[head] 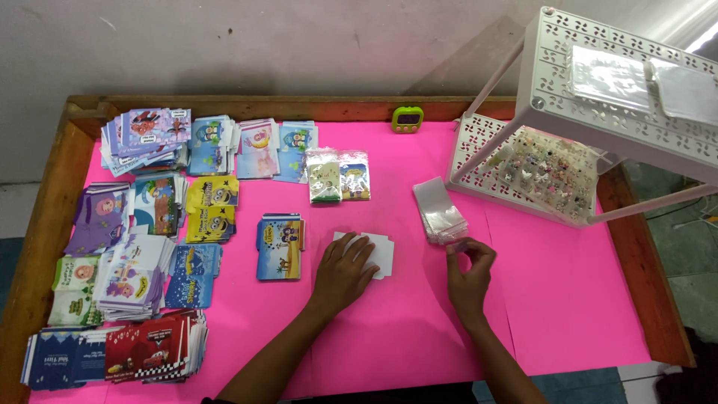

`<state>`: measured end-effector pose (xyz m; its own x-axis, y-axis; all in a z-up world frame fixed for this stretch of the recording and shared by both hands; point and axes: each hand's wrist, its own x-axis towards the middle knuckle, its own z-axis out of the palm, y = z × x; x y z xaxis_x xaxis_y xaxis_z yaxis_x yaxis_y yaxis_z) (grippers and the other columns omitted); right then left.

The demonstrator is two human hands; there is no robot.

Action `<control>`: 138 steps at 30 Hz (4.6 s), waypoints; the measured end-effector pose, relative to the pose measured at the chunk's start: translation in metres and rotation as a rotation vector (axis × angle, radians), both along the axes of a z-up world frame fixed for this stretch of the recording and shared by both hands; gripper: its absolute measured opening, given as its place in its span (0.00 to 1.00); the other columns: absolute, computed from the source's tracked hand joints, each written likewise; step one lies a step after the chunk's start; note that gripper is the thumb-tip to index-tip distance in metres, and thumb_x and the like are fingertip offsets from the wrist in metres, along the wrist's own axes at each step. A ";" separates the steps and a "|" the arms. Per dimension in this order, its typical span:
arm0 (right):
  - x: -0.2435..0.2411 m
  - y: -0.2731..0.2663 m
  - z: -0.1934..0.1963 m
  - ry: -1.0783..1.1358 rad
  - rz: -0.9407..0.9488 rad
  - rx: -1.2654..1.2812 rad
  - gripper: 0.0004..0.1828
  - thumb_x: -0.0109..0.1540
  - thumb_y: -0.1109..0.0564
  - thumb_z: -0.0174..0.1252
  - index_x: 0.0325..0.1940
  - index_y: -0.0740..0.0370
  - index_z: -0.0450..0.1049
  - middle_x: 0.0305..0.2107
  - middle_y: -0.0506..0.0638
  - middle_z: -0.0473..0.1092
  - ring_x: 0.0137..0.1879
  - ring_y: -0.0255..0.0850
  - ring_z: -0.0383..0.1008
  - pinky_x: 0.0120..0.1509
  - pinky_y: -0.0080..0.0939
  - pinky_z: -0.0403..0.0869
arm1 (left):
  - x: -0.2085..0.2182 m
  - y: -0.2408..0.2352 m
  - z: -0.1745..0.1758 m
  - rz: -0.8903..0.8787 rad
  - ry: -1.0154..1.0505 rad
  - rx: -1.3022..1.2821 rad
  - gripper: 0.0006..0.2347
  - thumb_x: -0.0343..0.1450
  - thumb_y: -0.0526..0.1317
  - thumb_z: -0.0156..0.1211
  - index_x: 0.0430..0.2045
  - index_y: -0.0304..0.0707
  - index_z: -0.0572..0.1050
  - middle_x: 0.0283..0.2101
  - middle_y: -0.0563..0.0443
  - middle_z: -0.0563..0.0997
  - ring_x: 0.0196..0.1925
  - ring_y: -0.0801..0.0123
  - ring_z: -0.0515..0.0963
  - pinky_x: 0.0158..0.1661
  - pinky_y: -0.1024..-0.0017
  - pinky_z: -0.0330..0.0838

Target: Packaging small illustrated cards into decorative paper sleeves

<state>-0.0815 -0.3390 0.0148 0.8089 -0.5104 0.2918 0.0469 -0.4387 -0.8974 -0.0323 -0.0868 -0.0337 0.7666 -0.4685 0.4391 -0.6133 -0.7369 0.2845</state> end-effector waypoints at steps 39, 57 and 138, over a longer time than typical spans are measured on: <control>0.019 0.063 -0.010 -0.019 0.633 -0.433 0.07 0.57 0.60 0.69 0.37 0.64 0.79 0.28 0.54 0.74 0.35 0.48 0.82 0.36 0.45 0.83 | 0.015 0.012 -0.002 -0.130 -0.036 -0.072 0.10 0.75 0.40 0.59 0.48 0.43 0.80 0.52 0.54 0.82 0.68 0.59 0.71 0.62 0.58 0.67; 0.043 0.045 -0.024 -0.036 0.473 -0.495 0.08 0.56 0.59 0.70 0.37 0.60 0.78 0.30 0.51 0.73 0.38 0.47 0.81 0.41 0.43 0.81 | 0.015 0.013 -0.001 -0.154 -0.006 -0.029 0.10 0.75 0.40 0.58 0.49 0.43 0.80 0.53 0.54 0.82 0.67 0.59 0.71 0.63 0.58 0.66; 0.008 0.069 -0.017 -0.010 0.714 -0.412 0.08 0.56 0.60 0.70 0.35 0.64 0.78 0.28 0.55 0.74 0.35 0.51 0.81 0.38 0.46 0.82 | 0.002 0.009 -0.004 0.000 -0.075 0.014 0.12 0.73 0.45 0.62 0.41 0.35 0.82 0.45 0.44 0.84 0.62 0.54 0.75 0.57 0.58 0.69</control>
